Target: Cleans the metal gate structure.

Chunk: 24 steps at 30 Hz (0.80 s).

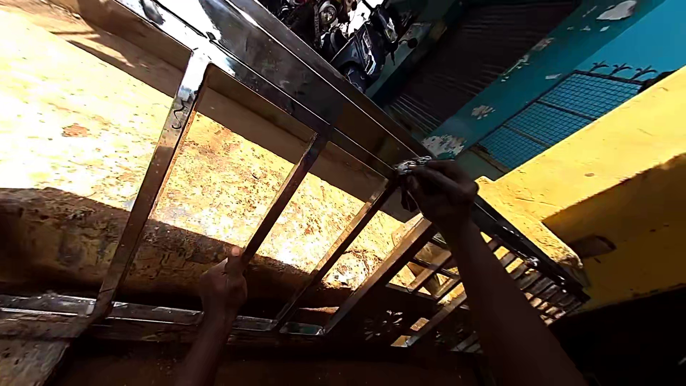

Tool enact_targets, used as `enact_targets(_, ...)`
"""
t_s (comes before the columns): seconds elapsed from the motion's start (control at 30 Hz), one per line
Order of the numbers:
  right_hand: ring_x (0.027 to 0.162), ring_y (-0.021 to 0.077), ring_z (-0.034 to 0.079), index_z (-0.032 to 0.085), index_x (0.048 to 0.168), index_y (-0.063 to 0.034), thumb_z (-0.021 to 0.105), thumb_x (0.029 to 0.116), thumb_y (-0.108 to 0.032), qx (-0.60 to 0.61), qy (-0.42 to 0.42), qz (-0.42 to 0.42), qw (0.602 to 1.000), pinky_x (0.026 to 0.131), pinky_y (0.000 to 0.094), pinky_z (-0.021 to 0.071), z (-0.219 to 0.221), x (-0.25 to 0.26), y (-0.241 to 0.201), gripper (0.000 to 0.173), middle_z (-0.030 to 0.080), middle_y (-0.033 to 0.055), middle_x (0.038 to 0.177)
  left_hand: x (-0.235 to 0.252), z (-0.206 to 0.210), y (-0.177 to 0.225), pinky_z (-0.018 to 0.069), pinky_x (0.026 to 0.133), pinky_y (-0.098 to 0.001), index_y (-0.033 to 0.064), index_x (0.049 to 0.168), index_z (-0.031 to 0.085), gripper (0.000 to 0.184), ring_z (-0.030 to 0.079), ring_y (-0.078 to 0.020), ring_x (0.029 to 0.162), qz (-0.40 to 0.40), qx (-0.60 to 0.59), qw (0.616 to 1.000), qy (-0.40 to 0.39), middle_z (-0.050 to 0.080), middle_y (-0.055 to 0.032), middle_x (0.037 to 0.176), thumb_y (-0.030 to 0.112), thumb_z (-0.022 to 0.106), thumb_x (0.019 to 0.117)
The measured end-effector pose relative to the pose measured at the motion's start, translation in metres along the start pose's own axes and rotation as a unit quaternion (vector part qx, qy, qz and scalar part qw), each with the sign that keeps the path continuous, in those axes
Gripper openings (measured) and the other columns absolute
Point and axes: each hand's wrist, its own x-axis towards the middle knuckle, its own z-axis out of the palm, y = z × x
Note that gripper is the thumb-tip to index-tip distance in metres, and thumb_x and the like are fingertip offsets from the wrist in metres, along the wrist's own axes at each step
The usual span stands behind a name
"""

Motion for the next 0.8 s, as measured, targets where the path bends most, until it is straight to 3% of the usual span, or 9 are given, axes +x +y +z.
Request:
enact_targets(0.13,0.089,0.0221,0.067,0.078,0.099,0.0018,0.073,0.0898,-0.009,0.043,-0.017,-0.074,0.996,0.082,0.0294,0.0567,0.025,0.042,-0.017,0.015,0.070,0.0193,0.096,-0.002,0.004,0.001,0.0375,0.047,-0.0393,0.0164,0.054,0.048,0.072,0.047,-0.0119,0.045,-0.002,-0.016,1.000,0.012,0.042,0.0043,0.047,0.065,0.023,0.1000)
enact_targets(0.33,0.091,0.0237,0.066,0.076,0.098,0.0009,0.071,0.0904,-0.013,-0.026,-0.041,-0.031,0.998,0.084,0.0315,0.0559,-0.013,-0.026,0.022,0.017,0.067,0.0215,0.100,-0.001,0.002,-0.001,0.0384,0.048,-0.0410,0.0154,0.054,0.048,0.073,0.049,-0.0138,0.046,-0.001,-0.011,1.000,0.005,0.044,0.0030,0.048,0.066,0.021,0.0999)
enact_targets(0.43,0.090,0.0253,0.063,0.077,0.099,-0.0043,0.069,0.0924,-0.017,-0.013,-0.032,-0.088,0.996,0.083,0.0338,0.0529,0.021,0.016,-0.006,0.016,0.066,0.0189,0.097,0.000,0.001,-0.003,0.0384,0.048,-0.0404,0.0162,0.054,0.048,0.070,0.048,-0.0125,0.046,0.005,-0.017,1.000,0.006,0.044,0.0038,0.048,0.063,0.023,0.1004)
enact_targets(0.53,0.098,0.0279,0.065,0.078,0.102,-0.0098,0.068,0.0932,-0.019,0.001,0.001,-0.129,0.992,0.089,0.0419,0.0517,0.061,0.058,-0.039,0.017,0.070,0.0151,0.101,0.001,0.001,-0.004,0.0353,0.046,-0.0355,0.0182,0.054,0.043,0.065,0.043,-0.0078,0.043,0.009,-0.039,0.999,0.018,0.039,0.0074,0.047,0.059,0.026,0.1014)
enact_targets(0.6,0.101,0.0281,0.066,0.077,0.104,-0.0074,0.067,0.0942,-0.017,-0.016,0.045,-0.079,0.996,0.091,0.0430,0.0524,0.056,0.031,-0.028,0.017,0.071,0.0163,0.104,0.002,0.001,-0.005,0.0344,0.045,-0.0328,0.0181,0.055,0.043,0.062,0.041,-0.0060,0.042,0.008,-0.057,0.998,0.015,0.038,0.0083,0.047,0.055,0.028,0.1022)
enact_targets(0.67,0.097,0.0279,0.067,0.075,0.101,-0.0012,0.066,0.0940,-0.012,-0.080,0.097,0.024,0.992,0.088,0.0391,0.0556,0.026,-0.036,0.001,0.015,0.069,0.0201,0.103,0.001,0.002,-0.004,0.0349,0.045,-0.0322,0.0168,0.055,0.044,0.062,0.041,-0.0057,0.042,0.006,-0.058,0.998,0.011,0.039,0.0077,0.048,0.055,0.028,0.1022)
enact_targets(0.73,0.095,0.0308,0.068,0.073,0.106,0.0055,0.065,0.0945,-0.009,-0.165,0.120,0.173,0.963,0.087,0.0389,0.0573,-0.011,-0.110,0.027,0.020,0.068,0.0257,0.106,0.000,0.002,-0.001,0.0353,0.045,-0.0341,0.0161,0.055,0.043,0.063,0.042,-0.0075,0.043,0.001,-0.051,0.999,0.011,0.039,0.0066,0.048,0.055,0.026,0.1020)
enact_targets(0.8,0.098,0.0364,0.068,0.073,0.111,0.0078,0.064,0.0949,-0.008,-0.210,0.151,0.295,0.920,0.090,0.0434,0.0553,-0.025,-0.143,0.036,0.024,0.068,0.0301,0.109,0.000,0.001,0.001,0.0360,0.046,-0.0348,0.0152,0.057,0.043,0.062,0.043,-0.0084,0.043,-0.001,-0.046,0.999,0.016,0.039,0.0060,0.049,0.053,0.026,0.1026)
